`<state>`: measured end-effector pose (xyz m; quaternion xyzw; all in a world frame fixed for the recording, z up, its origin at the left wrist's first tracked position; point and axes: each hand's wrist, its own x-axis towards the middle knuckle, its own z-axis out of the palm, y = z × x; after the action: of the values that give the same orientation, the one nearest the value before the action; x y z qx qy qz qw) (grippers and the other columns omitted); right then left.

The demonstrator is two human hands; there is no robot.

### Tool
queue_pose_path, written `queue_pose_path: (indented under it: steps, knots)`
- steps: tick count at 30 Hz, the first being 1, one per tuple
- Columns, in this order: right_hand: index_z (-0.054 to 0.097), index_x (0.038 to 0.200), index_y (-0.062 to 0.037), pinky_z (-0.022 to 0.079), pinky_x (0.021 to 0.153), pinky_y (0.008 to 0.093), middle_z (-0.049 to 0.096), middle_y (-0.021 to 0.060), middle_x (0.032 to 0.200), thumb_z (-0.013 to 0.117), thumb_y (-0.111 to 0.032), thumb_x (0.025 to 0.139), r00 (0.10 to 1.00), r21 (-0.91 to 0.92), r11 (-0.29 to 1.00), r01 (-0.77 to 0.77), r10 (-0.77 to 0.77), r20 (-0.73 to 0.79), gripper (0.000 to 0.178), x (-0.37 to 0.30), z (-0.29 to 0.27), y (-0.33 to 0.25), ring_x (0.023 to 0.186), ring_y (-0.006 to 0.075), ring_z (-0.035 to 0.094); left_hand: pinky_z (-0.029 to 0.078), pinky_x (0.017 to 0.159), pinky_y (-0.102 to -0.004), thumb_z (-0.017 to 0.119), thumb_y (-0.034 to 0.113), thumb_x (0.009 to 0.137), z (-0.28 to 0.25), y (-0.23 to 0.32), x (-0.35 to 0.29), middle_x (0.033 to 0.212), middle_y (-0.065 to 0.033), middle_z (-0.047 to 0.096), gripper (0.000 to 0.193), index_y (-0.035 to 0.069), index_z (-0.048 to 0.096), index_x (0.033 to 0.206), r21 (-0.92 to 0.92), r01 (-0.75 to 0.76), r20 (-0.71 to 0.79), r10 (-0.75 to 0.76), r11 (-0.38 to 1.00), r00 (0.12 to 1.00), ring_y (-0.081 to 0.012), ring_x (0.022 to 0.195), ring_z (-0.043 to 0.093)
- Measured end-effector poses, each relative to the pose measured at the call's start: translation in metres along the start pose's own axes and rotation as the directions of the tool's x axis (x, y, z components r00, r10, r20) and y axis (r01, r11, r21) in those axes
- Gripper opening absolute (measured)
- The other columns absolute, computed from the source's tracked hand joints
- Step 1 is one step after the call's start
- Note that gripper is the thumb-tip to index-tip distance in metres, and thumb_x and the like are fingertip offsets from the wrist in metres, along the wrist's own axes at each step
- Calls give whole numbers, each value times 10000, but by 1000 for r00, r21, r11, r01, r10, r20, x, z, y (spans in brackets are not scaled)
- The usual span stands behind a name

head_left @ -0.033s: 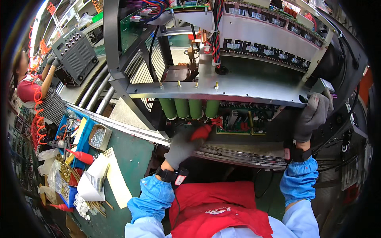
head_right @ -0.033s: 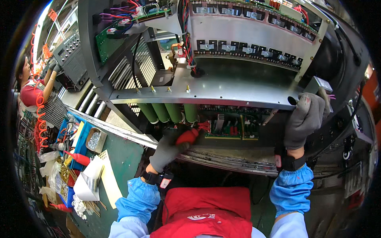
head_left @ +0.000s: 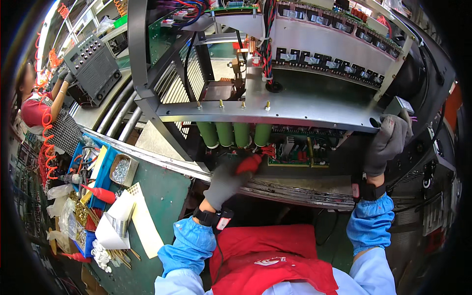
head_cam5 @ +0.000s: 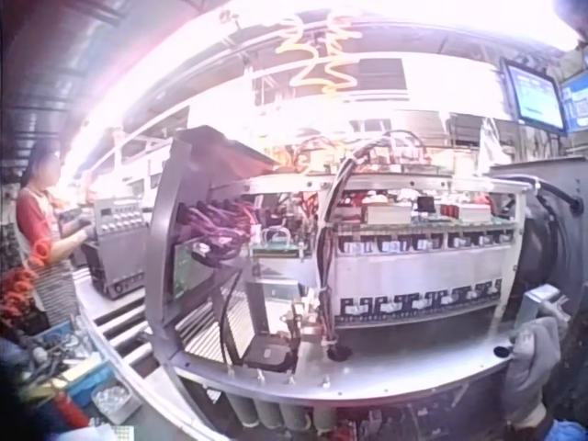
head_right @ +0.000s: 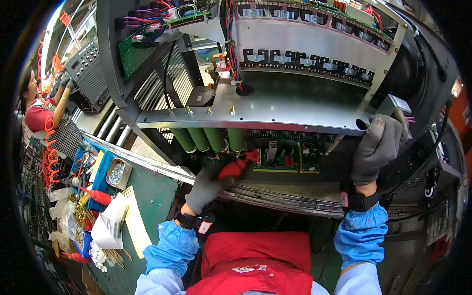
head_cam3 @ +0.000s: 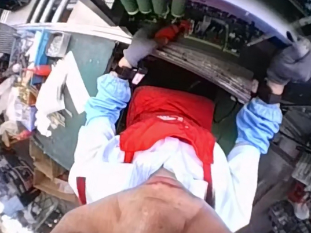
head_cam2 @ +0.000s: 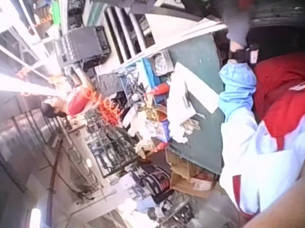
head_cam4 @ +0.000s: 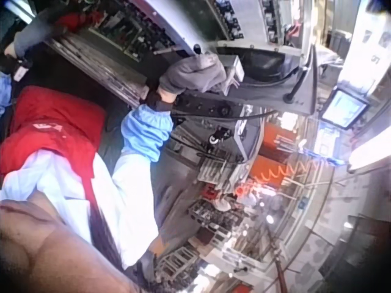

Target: Assembling and testing an electronic power unit on a production line using various tools.

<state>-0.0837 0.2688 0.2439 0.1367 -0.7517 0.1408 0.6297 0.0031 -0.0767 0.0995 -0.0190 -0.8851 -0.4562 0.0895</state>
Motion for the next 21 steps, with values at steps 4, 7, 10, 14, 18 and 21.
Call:
queue_pose_path:
  steps: [4,7,10,14,18,21]
  knots:
    - [648,878,20,363,1017,442,650,131,922,481,-126,967,999,19,999,-41,40,20,238,-2,0,-2,1126,364,558,502,785,-468,697,332,775,-1,11,-8,953,-211,684,447,69,666,1135,-10,7,-56,-7,1000,998,-390,905,658]
    - [647,876,15,368,1003,438,647,126,910,482,-126,968,1000,14,1000,-1,1,1,236,-2,1,2,1099,352,566,502,810,-452,700,314,770,-8,21,-12,995,-212,678,480,71,651,1181,12,62,-2,-62,998,998,-385,934,654]
    - [646,869,11,373,991,431,645,120,895,484,-129,969,1000,5,1000,30,-30,3,237,1,0,1,1061,341,574,501,840,-431,707,302,766,-13,19,-20,1036,-200,677,533,71,625,1239,-81,21,21,-19,996,1000,-368,967,657]
    - [645,857,9,376,989,423,641,117,873,482,-134,971,999,0,1000,30,-30,-29,245,2,2,0,1025,335,580,498,863,-409,701,285,781,-9,5,-26,1086,-183,674,549,69,604,1276,-166,69,27,-66,984,997,-338,1008,658]
    - [643,854,14,374,997,426,637,117,865,477,-132,973,998,-21,998,51,-52,-33,251,2,2,1,1031,337,581,500,851,-405,700,280,782,-6,4,-23,1053,-192,680,541,62,610,1268,-187,13,11,-11,982,1000,-336,975,663]
    - [642,850,16,371,1003,430,635,116,864,473,-129,974,997,-18,998,64,-65,-47,255,1,3,2,1038,343,581,496,854,-344,725,228,781,-16,10,-17,1047,-155,674,527,-5,610,1239,-169,23,87,-8,985,996,-227,944,634]
